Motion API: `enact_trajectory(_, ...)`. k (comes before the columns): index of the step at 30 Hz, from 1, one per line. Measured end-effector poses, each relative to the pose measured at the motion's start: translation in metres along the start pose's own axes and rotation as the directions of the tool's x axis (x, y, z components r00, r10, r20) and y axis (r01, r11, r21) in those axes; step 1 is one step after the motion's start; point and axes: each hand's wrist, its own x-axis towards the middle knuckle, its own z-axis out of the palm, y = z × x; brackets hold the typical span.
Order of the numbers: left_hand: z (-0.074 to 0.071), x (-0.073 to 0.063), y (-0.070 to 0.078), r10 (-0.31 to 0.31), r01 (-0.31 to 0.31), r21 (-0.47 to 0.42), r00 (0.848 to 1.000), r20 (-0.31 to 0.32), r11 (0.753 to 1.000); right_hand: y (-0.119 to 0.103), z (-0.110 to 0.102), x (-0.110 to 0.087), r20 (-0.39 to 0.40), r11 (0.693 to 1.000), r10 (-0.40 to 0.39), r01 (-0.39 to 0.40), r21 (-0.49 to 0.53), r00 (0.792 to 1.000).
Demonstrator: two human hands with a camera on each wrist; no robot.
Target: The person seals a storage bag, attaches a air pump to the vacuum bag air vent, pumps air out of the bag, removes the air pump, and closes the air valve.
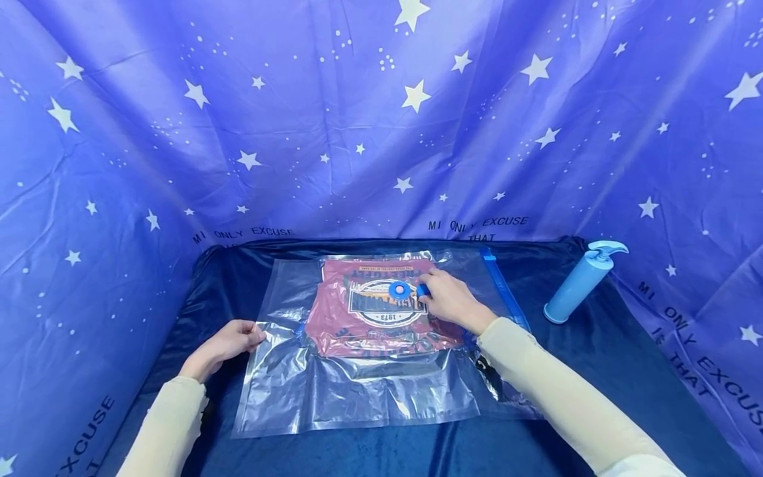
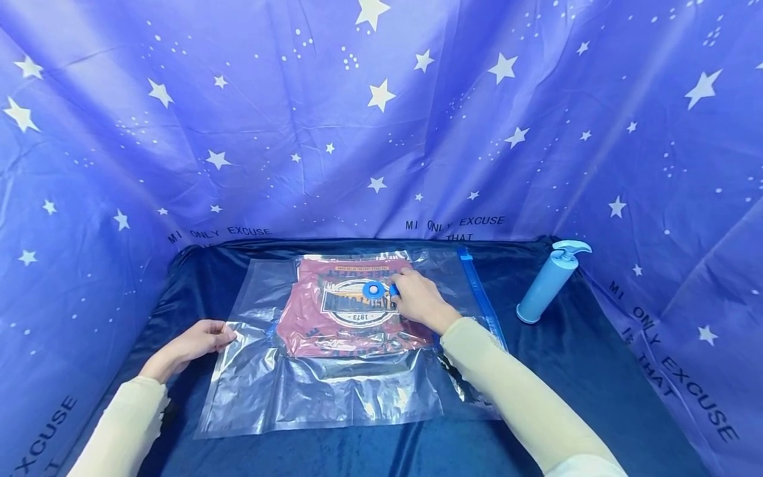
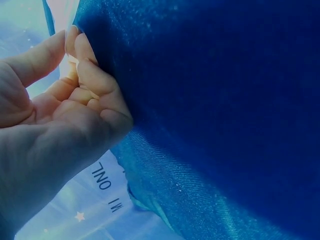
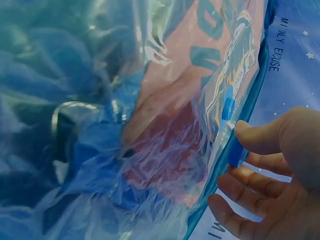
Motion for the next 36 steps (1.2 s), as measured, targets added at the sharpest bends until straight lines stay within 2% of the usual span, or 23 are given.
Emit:
enact_trajectory(7, -0.001, 0.000, 0.000, 0.016, -0.016, -0.002, 1.000, 0.005, 1.000, -0.006, 0.003, 0.012, 0.013, 0.998, -0.057, 0.057, -0.032, 0.998)
enact_trajectory(16, -0.001, 0.000, -0.003, -0.006, 0.006, -0.002, 1.000, 0.000, 1.000, -0.017, 0.010, 0.030, 0.022, 0.992, -0.127, 0.128, -0.024, 0.992)
enact_trajectory(22, -0.001, 0.000, -0.002, 0.003, -0.003, 0.003, 1.000, 0.002, 1.000, -0.022, 0.013, 0.039, 0.053, 0.992, -0.117, 0.119, -0.035, 0.992)
enact_trajectory(36, -0.001, 0.001, -0.002, 0.021, -0.021, -0.004, 1.000, 0.005, 1.000, -0.021, 0.017, 0.049, 0.123, 0.985, -0.160, 0.167, -0.052, 0.979)
